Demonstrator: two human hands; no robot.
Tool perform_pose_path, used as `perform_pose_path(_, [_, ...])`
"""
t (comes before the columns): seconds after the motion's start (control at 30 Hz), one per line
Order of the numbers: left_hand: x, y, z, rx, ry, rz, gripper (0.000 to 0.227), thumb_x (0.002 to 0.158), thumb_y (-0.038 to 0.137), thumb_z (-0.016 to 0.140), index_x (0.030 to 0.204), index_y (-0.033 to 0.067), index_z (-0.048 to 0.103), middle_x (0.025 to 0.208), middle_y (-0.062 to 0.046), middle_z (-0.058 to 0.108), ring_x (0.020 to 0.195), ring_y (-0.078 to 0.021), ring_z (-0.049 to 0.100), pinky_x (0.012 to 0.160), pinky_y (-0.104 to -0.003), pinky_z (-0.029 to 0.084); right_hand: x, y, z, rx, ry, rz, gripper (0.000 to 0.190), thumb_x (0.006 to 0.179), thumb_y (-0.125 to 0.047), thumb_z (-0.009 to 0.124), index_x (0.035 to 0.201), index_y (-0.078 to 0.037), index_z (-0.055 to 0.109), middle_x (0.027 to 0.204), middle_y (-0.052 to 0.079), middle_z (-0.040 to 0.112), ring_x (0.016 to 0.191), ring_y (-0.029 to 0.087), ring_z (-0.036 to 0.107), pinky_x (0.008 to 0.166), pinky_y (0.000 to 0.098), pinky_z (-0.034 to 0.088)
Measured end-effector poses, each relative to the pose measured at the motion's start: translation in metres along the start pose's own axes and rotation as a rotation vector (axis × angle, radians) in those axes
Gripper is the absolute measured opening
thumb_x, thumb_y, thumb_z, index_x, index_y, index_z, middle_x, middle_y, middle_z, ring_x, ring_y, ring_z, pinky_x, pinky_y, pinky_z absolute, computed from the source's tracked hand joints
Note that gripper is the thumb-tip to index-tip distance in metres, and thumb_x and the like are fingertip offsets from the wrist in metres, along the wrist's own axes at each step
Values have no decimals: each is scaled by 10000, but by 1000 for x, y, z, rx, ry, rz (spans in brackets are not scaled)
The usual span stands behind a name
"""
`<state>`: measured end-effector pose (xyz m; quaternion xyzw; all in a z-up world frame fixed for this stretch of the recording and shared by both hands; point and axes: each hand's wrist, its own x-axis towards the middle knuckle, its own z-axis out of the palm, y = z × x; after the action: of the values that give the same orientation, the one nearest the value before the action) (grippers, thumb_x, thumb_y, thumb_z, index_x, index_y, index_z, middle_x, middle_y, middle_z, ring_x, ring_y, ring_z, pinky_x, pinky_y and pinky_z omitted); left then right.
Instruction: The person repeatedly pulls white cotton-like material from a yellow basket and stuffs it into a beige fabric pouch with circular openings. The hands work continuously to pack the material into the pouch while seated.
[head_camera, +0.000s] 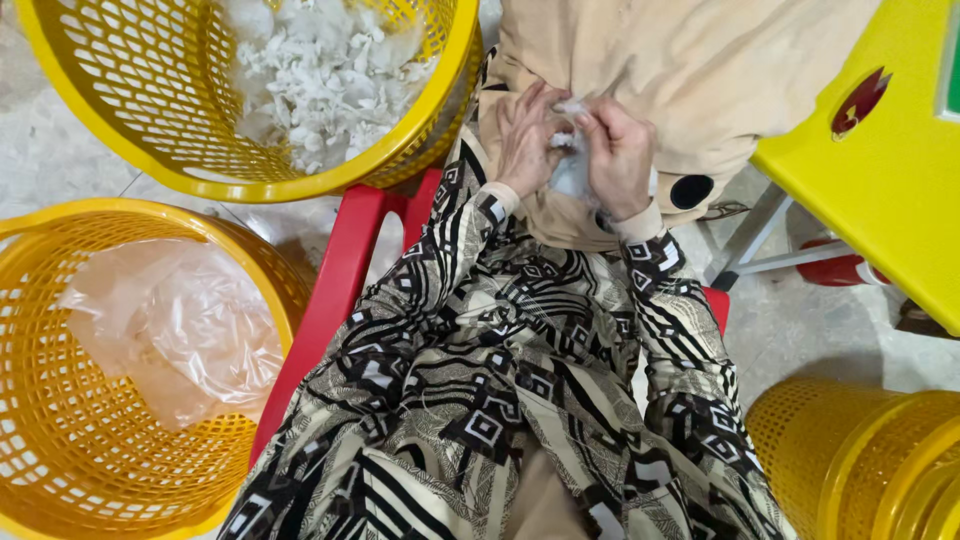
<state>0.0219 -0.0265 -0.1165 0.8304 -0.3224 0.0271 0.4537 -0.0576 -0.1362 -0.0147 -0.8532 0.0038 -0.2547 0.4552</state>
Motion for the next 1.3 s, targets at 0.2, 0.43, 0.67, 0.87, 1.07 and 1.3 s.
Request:
perform_pose_path(0.2, [-1, -13, -2, 90, -46, -9, 302, 704, 120, 832, 989, 116, 731, 1478, -58, 472, 1507, -328, 273, 1198, -748, 53, 27, -82, -66, 462, 391, -248, 121, 1117, -23, 587, 1235, -22, 614, 1023, 84, 625, 843, 166, 579, 722, 282, 465])
perform_pose_path(0.43, [-6, -16, 2, 23, 39, 10, 474, 810, 286, 783, 1204, 81, 617, 1464, -109, 464, 1472, -339, 329, 1217, -683, 147, 92, -135, 26, 210, 198, -582, 335, 1021, -73, 666, 1345, -41, 587, 1253, 161, 579, 1141, 301, 548, 963, 395, 452])
perform_pose_path(0.67, [-47, -43, 13, 45, -22, -121, 607, 940, 392, 656, 1400, 44, 467, 1486, -175, 452, 1480, -370, 374, 1271, -590, 210, 110, -94, 170, -469, -503, -613, 706, 740, -146, 780, 1393, 12, 562, 1406, 326, 469, 1332, 509, 461, 1036, 651, 387])
perform_pose_path(0.87, [-42, -33, 2, -177, 163, -14, 695, 1025, 448, 566, 1534, 16, 370, 1531, -218, 443, 1475, -389, 411, 1285, -509, 275, 75, -70, 8, -214, -475, -386, 465, 1051, -48, 727, 1496, -54, 592, 1544, 198, 521, 1403, 360, 559, 1181, 424, 490])
perform_pose_path(1.07, [-38, -14, -13, -357, 363, -35, 504, 1107, 273, 473, 1537, 23, 389, 1588, -202, 381, 1516, -374, 387, 1302, -475, 324, 1, -60, -92, -299, -56, 19, 186, 1031, -27, 710, 1217, -28, 712, 1146, 123, 695, 984, 215, 684, 818, 331, 551])
perform_pose_path(1.3, [-48, 10, -10, -201, 401, 204, 638, 974, 189, 610, 1543, 103, 333, 1613, -187, 253, 1569, -386, 255, 1338, -575, 252, -43, -21, -43, -751, -187, -300, 551, 820, -236, 807, 1293, 28, 703, 1155, 173, 622, 1038, 319, 585, 847, 414, 476])
